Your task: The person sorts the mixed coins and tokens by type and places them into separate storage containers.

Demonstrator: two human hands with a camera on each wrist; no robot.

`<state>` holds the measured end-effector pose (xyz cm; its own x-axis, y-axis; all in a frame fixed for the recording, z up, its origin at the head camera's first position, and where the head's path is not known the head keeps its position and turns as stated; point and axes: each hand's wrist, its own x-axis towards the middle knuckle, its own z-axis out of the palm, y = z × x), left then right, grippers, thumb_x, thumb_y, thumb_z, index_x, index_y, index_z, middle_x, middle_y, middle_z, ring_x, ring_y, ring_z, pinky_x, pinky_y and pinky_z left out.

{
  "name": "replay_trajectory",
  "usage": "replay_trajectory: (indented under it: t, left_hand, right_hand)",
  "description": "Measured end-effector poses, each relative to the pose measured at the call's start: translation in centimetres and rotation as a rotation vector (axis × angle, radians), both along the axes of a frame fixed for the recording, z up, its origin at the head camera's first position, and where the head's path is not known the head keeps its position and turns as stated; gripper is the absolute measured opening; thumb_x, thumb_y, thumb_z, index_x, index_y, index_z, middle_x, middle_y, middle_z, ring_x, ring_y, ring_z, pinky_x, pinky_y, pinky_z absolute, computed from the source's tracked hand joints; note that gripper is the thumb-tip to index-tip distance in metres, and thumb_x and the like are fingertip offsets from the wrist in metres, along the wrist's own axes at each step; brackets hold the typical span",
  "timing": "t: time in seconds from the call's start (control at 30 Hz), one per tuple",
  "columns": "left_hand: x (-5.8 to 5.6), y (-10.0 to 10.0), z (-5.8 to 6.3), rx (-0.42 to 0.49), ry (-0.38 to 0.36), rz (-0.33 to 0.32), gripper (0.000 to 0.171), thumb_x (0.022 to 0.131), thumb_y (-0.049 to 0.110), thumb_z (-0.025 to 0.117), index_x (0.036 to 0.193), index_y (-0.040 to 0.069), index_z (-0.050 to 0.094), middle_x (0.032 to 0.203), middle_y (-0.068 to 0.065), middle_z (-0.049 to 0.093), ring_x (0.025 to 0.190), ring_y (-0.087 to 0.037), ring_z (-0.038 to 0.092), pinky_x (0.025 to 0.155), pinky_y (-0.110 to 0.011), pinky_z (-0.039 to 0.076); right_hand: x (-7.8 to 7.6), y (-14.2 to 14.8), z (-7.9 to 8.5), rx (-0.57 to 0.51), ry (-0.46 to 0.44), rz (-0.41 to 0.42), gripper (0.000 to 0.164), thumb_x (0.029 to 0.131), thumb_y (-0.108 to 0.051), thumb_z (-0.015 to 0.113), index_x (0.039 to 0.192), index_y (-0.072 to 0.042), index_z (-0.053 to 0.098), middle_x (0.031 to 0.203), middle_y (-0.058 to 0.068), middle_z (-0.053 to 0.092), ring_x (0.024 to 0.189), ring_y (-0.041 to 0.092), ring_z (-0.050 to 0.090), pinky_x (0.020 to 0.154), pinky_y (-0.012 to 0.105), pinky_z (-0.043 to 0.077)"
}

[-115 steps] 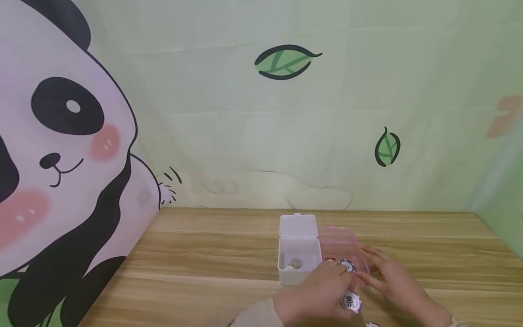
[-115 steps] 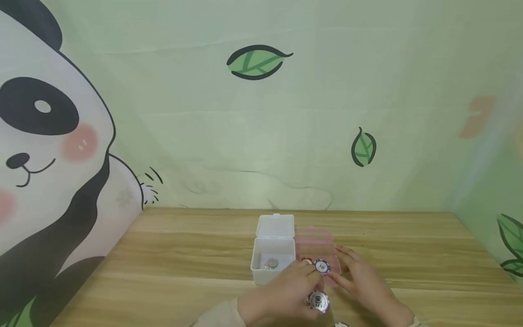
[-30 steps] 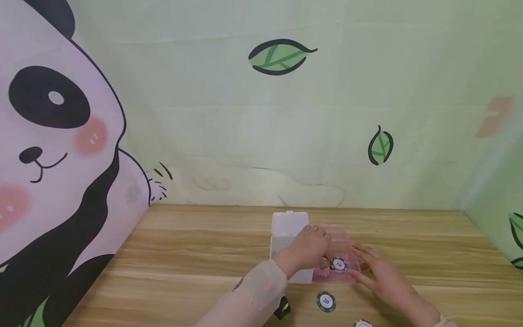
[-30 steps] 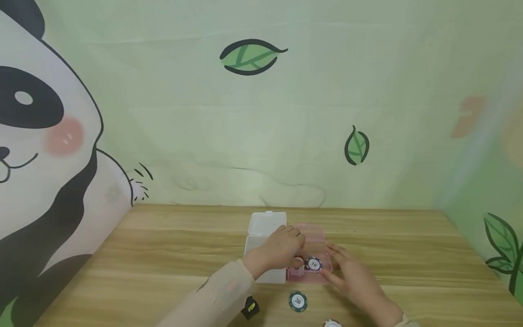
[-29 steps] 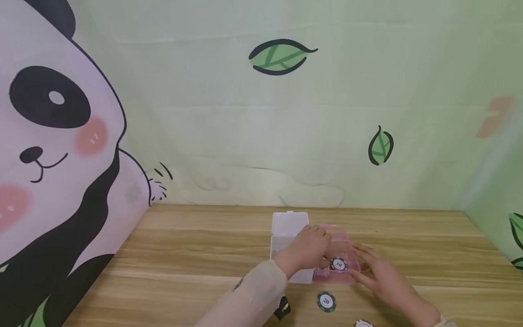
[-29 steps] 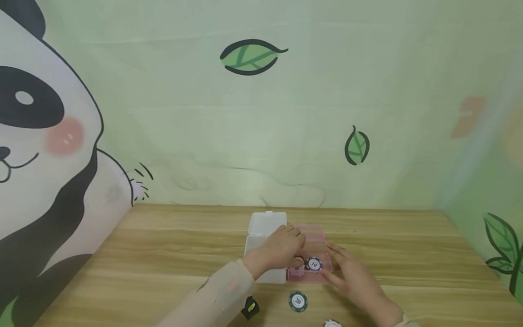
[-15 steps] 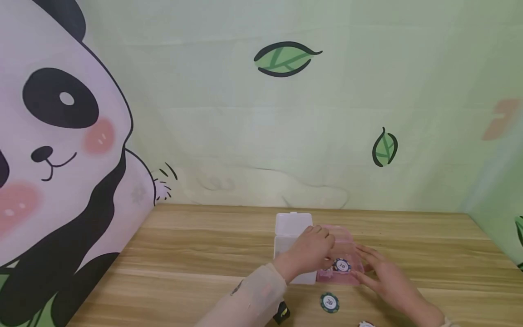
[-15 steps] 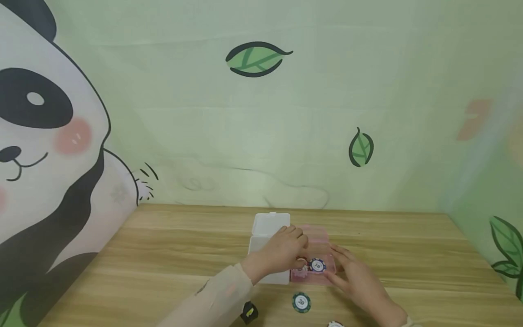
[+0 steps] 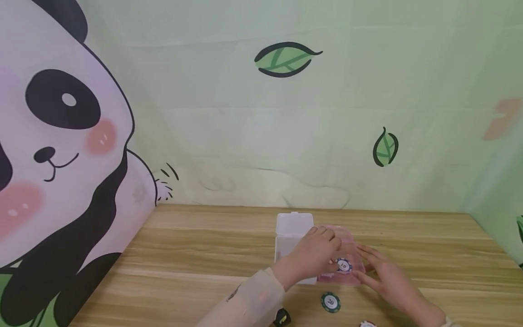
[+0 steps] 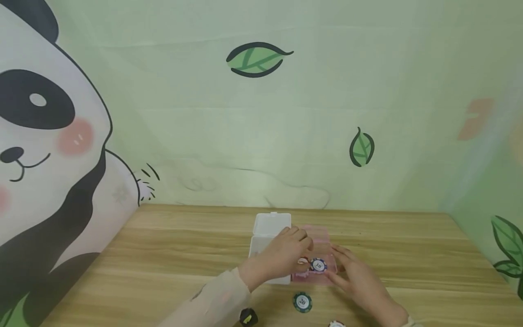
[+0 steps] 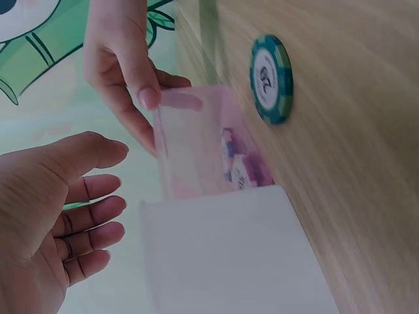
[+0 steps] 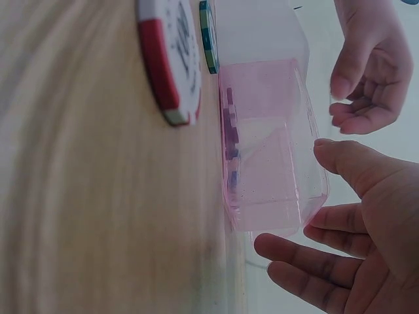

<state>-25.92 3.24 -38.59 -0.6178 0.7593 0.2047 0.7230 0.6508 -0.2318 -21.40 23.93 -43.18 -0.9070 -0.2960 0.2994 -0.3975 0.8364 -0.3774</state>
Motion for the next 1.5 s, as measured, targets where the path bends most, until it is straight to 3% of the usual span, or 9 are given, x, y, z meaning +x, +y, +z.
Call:
replay_trajectory:
  t: [0.33, 0.53, 0.7, 0.83, 1.07, 1.37, 1.5]
  left_hand:
    - [1.7, -0.1, 0.4, 0.094, 0.080, -0.096, 0.041, 0.082, 0.057, 0.065, 0.102, 0.021, 0.064, 0.103, 0.008, 0.061, 0.101, -0.008, 0.053, 0.098, -0.024, 0.042]
    - [2.7, -0.3, 0.6, 0.125, 0.118, -0.104, 0.043, 0.083, 0.061, 0.061, 0.102, 0.022, 0.064, 0.105, 0.009, 0.062, 0.103, -0.008, 0.055, 0.099, -0.023, 0.043]
    - [3.3, -0.4, 0.3, 0.116, 0.166, -0.126, 0.040, 0.082, 0.056, 0.066, 0.105, 0.023, 0.065, 0.109, 0.009, 0.064, 0.106, -0.008, 0.057, 0.098, -0.023, 0.044]
    - [3.7, -0.4, -0.1, 0.091, 0.156, -0.135, 0.039, 0.080, 0.050, 0.070, 0.108, 0.024, 0.063, 0.111, 0.010, 0.062, 0.109, -0.009, 0.056, 0.099, -0.023, 0.043]
    - [4.4, -0.3, -0.8, 0.103, 0.137, -0.160, 0.034, 0.080, 0.049, 0.070, 0.102, 0.024, 0.063, 0.100, 0.013, 0.059, 0.103, -0.006, 0.054, 0.097, -0.021, 0.042]
    - [5.3, 0.2, -1.5, 0.097, 0.080, -0.160, 0.034, 0.079, 0.051, 0.071, 0.103, 0.029, 0.063, 0.102, 0.014, 0.058, 0.099, -0.004, 0.052, 0.085, -0.018, 0.039]
    - [5.7, 0.5, -1.9, 0.086, 0.107, -0.168, 0.035, 0.078, 0.053, 0.070, 0.102, 0.029, 0.062, 0.100, 0.013, 0.057, 0.099, -0.005, 0.052, 0.081, -0.017, 0.038]
  right_hand:
    - [0.1, -0.1, -0.1, 0.006, 0.017, 0.008, 0.058, 0.086, -0.034, 0.069, 0.131, 0.000, 0.055, 0.135, 0.019, 0.055, 0.083, 0.016, 0.069, 0.078, 0.042, 0.056]
    - [0.0, 0.0, -0.1, -0.004, 0.034, 0.020, 0.056, 0.086, -0.031, 0.070, 0.129, 0.002, 0.056, 0.134, 0.022, 0.055, 0.082, 0.016, 0.068, 0.078, 0.042, 0.056]
    - [0.1, 0.1, 0.0, -0.017, 0.030, 0.031, 0.055, 0.086, -0.030, 0.070, 0.128, 0.003, 0.057, 0.133, 0.023, 0.055, 0.085, 0.019, 0.069, 0.079, 0.044, 0.056]
    - [0.1, 0.1, 0.0, -0.028, 0.019, 0.041, 0.055, 0.087, -0.031, 0.069, 0.128, 0.005, 0.056, 0.133, 0.024, 0.054, 0.088, 0.022, 0.068, 0.079, 0.045, 0.055]
    - [0.1, 0.1, 0.1, -0.010, 0.048, 0.043, 0.056, 0.086, -0.030, 0.070, 0.127, 0.004, 0.057, 0.133, 0.025, 0.055, 0.100, 0.030, 0.066, 0.086, 0.050, 0.053]
    - [0.1, 0.1, 0.2, 0.020, 0.062, 0.047, 0.055, 0.085, -0.027, 0.072, 0.127, 0.004, 0.057, 0.134, 0.022, 0.055, 0.105, 0.032, 0.064, 0.088, 0.051, 0.051]
    - [0.1, 0.0, 0.2, 0.030, 0.083, 0.041, 0.055, 0.083, -0.025, 0.073, 0.126, 0.004, 0.058, 0.132, 0.022, 0.057, 0.106, 0.034, 0.063, 0.089, 0.052, 0.050]
